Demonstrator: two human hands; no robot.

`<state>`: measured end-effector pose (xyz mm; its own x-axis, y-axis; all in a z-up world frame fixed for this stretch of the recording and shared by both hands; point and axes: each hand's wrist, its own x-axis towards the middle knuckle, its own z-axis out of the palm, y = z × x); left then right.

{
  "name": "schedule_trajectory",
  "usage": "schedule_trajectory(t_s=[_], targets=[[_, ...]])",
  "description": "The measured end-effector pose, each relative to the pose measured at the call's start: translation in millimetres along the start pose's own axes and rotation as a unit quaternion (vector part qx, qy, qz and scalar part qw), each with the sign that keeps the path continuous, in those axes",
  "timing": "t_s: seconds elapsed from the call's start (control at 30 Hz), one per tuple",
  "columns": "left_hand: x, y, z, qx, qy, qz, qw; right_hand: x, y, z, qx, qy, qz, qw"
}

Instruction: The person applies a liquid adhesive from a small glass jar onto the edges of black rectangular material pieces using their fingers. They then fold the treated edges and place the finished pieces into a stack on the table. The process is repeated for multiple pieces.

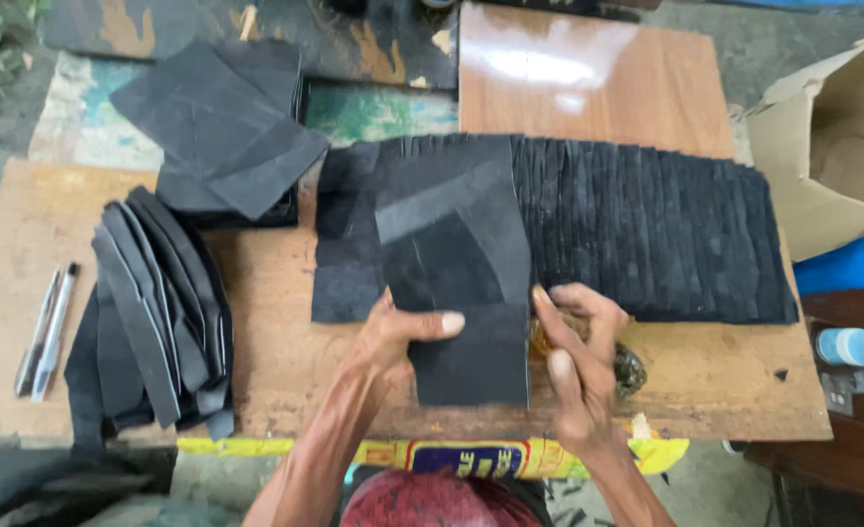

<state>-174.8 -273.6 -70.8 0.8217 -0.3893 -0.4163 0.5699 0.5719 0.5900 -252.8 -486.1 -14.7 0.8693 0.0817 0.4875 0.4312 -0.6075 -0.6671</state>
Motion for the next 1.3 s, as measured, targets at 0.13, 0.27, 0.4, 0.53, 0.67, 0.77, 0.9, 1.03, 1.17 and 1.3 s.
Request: schedule_trajectory(t_s=[0.13,0.27,0.4,0.53,0.67,0.77,0.9,1.03,1.17,1.3], targets=[[-8.6,-4.8,2.6,-0.039,-0.049,-0.038,0.997,11.6,4.3,-0.9,-0.014,-0.006,-0.033,0.999],[-9.6,-7.7,1.5,-0.057,-0.031,-0.085,0.994,22.4,5.1,-7.7,-0.007,-0.009,0.029,1.0],[-12.9,-22.8,-1.9,-0.084,-0.078,-0.12,0.986,22.6,10.0,-13.6,-0.02,-0.004,0.025,0.999],[-9.5,-30.8,-9.5,-0.064,-0.076,-0.154,0.983,27.0,24.1,-11.8,-0.011,-0.016,0.036,0.999],[-1.5,-46.2,-14.8,-0.031,-0.102,-0.153,0.982,31.8,39.4,-13.6,0.022,0.031,0.031,0.999],[4.1,-49.6,-17.5,-0.002,-0.133,-0.183,0.974,37.1,44.9,-21.7,0.004,0.044,-0.005,0.999],[14.5,-13.3,7.3,0.103,-0.052,-0.2,0.973,48.0,55.2,-57.2,-0.115,0.055,0.016,0.992],[56.6,74.3,68.2,0.177,-0.098,-0.103,0.974,41.1,73.2,-112.9,-0.121,0.27,0.045,0.954],[199.3,97.6,167.5,0.315,-0.194,0.131,0.92,24.9,112.8,-129.9,-0.06,0.307,0.077,0.947],[357.4,37.9,238.3,0.312,-0.151,0.214,0.913,-11.5,145.0,-116.3,-0.112,0.286,0.22,0.926]])
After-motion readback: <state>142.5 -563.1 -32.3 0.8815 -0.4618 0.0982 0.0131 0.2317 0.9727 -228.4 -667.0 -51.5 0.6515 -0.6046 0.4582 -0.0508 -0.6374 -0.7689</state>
